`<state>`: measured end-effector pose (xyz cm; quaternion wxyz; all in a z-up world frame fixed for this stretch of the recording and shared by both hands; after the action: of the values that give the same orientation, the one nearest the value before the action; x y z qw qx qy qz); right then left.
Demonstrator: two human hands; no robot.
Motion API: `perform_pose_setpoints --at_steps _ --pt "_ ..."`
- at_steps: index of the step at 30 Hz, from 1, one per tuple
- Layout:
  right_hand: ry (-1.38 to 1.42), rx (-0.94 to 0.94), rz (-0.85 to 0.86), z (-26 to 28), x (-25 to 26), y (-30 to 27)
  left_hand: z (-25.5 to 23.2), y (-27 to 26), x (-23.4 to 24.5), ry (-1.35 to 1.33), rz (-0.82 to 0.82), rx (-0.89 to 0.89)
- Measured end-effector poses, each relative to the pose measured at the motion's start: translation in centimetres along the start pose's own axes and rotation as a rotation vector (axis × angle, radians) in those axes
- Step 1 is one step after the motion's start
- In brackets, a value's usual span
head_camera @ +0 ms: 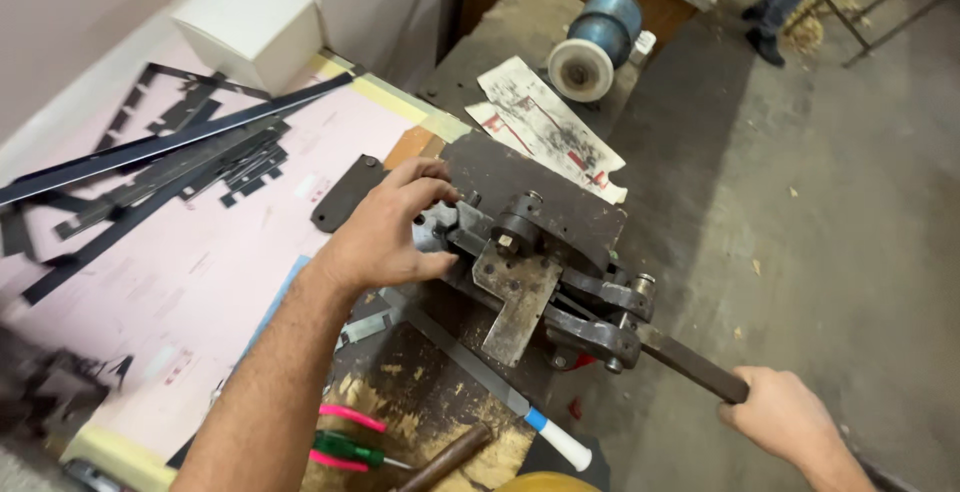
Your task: The person repeatedly places small metal pieces into a wooden template, then uses a manual press to bend them. They also use a hammer to tap the pieces on a stepped metal block to refine the shape. The process is repeated for several pieces.
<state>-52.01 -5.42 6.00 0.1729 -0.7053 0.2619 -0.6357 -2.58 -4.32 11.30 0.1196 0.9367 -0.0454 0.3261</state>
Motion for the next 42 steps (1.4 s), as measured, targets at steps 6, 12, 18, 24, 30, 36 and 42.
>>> perform_pose_setpoints --at_steps 6,12,18,24,30,36,42 --pt "0.369 0.646 -0.477 4.9 2.2 -3.8 -7.7 -7.1 -0.3 -0.086 -0.144 -0.119" --pt "0.658 1.102 -0.234 13.8 1.2 -11.4 -14.1 -19.7 -3.0 -0.244 -0.181 -0.045" --pt "0.741 1.322 0.789 22.8 -5.9 -21.1 -19.0 -32.8 -7.4 -0.992 -0.343 0.182" --pt "0.584 1.133 1.377 25.8 -14.3 -31.9 -23.6 -45.5 -10.0 -1.215 -0.576 0.291" --pt "0.416 1.21 1.336 27.5 -23.0 -42.1 -25.7 -59.9 -10.4 -1.143 -0.862 0.47" --pt "0.185 1.672 0.715 30.5 -30.1 -54.5 -26.4 -76.1 -9.0 -0.494 -1.122 0.832" --pt "0.282 1.949 0.317 32.9 -34.5 -64.0 -27.5 -85.5 -6.6 0.081 -1.175 0.958"
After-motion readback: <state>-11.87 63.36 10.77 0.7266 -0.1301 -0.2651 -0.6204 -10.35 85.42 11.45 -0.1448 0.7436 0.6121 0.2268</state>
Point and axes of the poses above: each hand's wrist, its own y-axis towards the middle knuckle, its own x-axis out of the back of the hand, z = x × y, the point moved 5 cm from there along y, towards the middle knuckle, and after that the axes turned 1 degree about -x, right-handed, at the moved point
